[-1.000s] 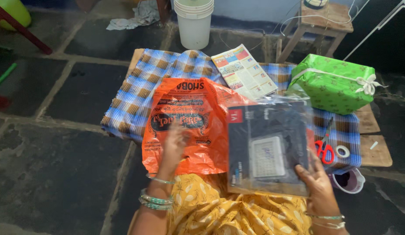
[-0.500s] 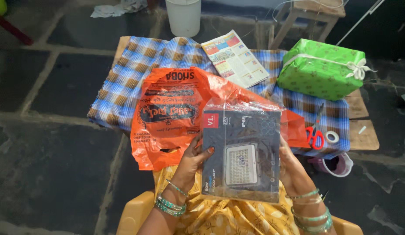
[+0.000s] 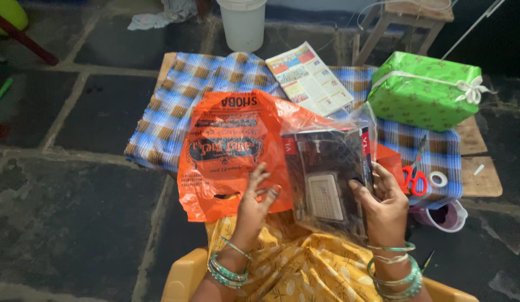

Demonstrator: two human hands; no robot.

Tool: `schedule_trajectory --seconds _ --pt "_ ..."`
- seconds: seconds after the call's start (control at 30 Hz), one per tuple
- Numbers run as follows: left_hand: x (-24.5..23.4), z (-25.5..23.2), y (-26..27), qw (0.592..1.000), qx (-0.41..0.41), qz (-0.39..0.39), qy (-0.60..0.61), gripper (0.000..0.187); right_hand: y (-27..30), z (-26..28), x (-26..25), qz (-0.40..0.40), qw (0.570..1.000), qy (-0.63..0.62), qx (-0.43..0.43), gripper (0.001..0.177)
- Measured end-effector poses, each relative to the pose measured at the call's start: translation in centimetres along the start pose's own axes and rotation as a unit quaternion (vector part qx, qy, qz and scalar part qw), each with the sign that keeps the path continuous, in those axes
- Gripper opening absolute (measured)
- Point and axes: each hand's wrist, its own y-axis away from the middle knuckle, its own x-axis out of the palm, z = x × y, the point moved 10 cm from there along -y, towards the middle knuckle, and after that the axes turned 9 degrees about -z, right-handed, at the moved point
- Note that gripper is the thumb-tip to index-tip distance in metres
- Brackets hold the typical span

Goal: The person wraps a small rectangular box using an orange plastic bag. They place the box on the bag, fold the sides over, and secure the package with clear adhesive tape using scissors to cut the tape.

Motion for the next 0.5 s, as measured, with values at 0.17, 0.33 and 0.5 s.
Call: schedule_trajectory --seconds 0.17,0.33,0.5 --pt "6.3 -1.1 0.5 0.989 0.042 0.098 0.098 0.064 -1.5 -1.9 4.7 0.056 0.994 0.089 -0.004 0.049" --pt "6.9 -1.8 -1.1 0.99 0.054 -0.017 -0.128 0.072 -0.8 -4.9 7.4 0.095 0.978 0.178 -0.049 0.044" --pt "5.7 -5.5 -2.2 0.965 0.141 -0.109 -0.194 0.039 -1.0 -7.7 6.1 0.059 0.989 0.136 0.027 0.035"
